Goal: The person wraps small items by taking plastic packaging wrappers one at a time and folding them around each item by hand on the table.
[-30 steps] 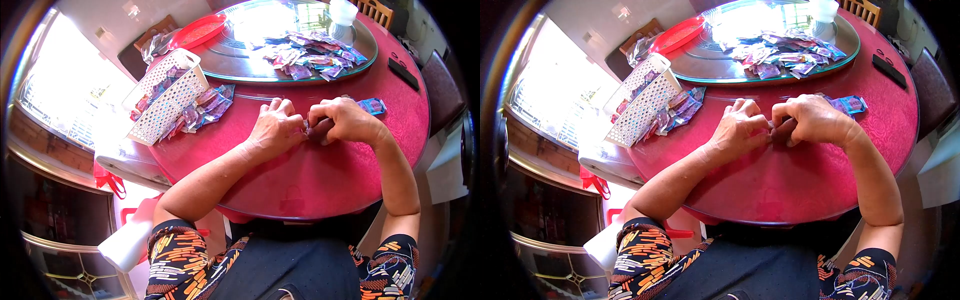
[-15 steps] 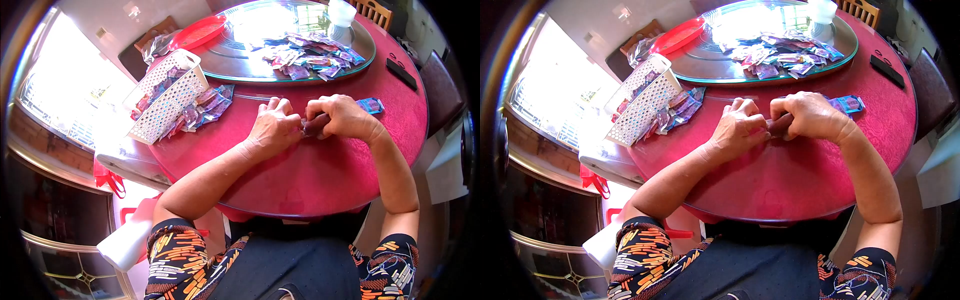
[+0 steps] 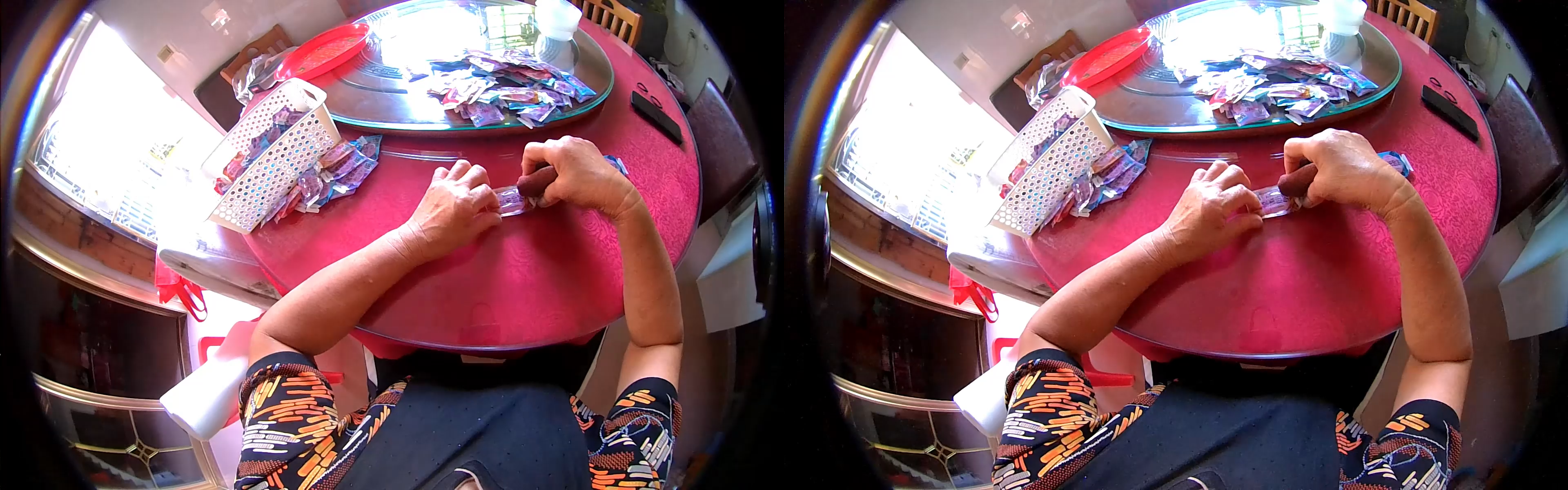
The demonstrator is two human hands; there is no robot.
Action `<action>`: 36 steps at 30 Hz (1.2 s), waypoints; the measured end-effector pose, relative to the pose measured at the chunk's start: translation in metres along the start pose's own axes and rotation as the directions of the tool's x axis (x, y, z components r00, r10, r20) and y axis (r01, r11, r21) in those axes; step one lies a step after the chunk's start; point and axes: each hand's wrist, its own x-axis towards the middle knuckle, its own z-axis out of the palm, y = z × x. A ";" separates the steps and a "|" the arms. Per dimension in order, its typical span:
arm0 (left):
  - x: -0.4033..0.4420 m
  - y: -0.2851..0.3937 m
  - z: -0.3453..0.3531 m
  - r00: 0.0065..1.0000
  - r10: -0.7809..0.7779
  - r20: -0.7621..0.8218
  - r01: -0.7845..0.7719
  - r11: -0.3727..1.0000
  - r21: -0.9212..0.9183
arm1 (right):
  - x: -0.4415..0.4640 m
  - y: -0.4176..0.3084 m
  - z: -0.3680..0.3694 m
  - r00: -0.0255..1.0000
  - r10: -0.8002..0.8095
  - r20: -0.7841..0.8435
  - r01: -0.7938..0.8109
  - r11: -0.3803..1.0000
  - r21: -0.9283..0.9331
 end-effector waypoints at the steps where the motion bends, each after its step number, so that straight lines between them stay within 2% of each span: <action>1: 0.000 0.000 0.001 1.000 0.013 -0.024 -0.012 1.000 0.008 | 0.000 -0.001 -0.001 1.000 -0.011 0.001 0.011 1.000 -0.005; 7: 0.002 0.004 0.006 0.982 0.170 -0.087 -0.139 0.950 0.279 | -0.004 -0.003 -0.002 0.999 -0.034 -0.025 0.035 0.997 0.066; 10: 0.004 0.004 0.004 0.977 0.067 -0.201 -0.063 0.998 0.028 | -0.005 -0.004 -0.004 0.992 -0.072 -0.105 0.083 0.991 0.103; 11: 0.004 -0.001 0.006 0.964 -0.012 -0.267 -0.033 0.986 -0.162 | -0.007 -0.005 -0.005 0.987 -0.079 -0.143 0.100 0.984 0.145; 12: 0.003 0.000 -0.001 0.959 -0.215 -0.183 0.140 0.925 -0.354 | -0.008 -0.006 -0.006 0.980 -0.084 -0.179 0.118 0.976 0.185; 13: 0.003 0.001 -0.008 0.930 -0.364 -0.050 0.256 0.739 -0.623 | -0.007 -0.004 -0.004 0.974 -0.089 -0.208 0.139 0.961 0.238; 14: 0.004 0.002 -0.015 0.880 -0.459 0.122 0.355 0.466 -0.810 | -0.006 -0.002 -0.004 0.968 -0.111 -0.225 0.170 0.950 0.263; 15: 0.006 0.008 -0.024 0.834 -0.494 0.246 0.411 0.258 -0.874 | -0.005 0.000 -0.004 0.961 -0.133 -0.242 0.201 0.937 0.286; 17: 0.005 0.000 -0.018 0.872 -0.472 0.129 0.438 0.634 -0.638 | -0.006 0.001 -0.004 0.956 -0.158 -0.247 0.231 0.925 0.303; 19: 0.002 -0.004 -0.012 0.926 -0.376 -0.013 0.360 0.896 -0.259 | -0.005 -0.001 -0.002 0.959 -0.170 -0.226 0.232 0.928 0.291; 22: 0.000 -0.004 -0.009 0.926 -0.365 -0.093 0.342 0.918 -0.201 | -0.003 -0.003 0.003 0.949 -0.245 -0.197 0.285 0.935 0.210; 25: -0.002 -0.009 -0.013 0.977 -0.212 0.003 0.204 0.938 -0.279 | -0.001 -0.008 0.010 0.940 -0.312 -0.139 0.332 0.929 0.161; 26: -0.002 -0.008 -0.013 0.983 -0.181 0.002 0.177 0.959 -0.223 | -0.001 -0.012 0.012 0.938 -0.327 -0.114 0.342 0.926 0.158; 28: -0.002 -0.003 -0.013 0.993 -0.121 0.003 0.120 0.987 -0.110 | -0.001 -0.018 0.021 0.962 -0.273 0.002 0.271 0.955 0.121; 29: -0.003 -0.004 -0.011 0.985 -0.173 0.014 0.174 0.974 -0.144 | 0.001 -0.018 0.024 0.972 -0.235 0.027 0.231 0.967 0.110; 33: -0.003 -0.002 -0.013 0.991 -0.135 -0.010 0.133 0.985 -0.110 | 0.004 -0.007 0.013 0.985 -0.097 0.143 0.092 0.995 0.047; 36: -0.004 -0.007 -0.012 0.990 -0.139 -0.010 0.137 0.984 -0.116 | 0.003 0.003 0.012 0.993 -0.121 0.005 0.121 0.989 -0.087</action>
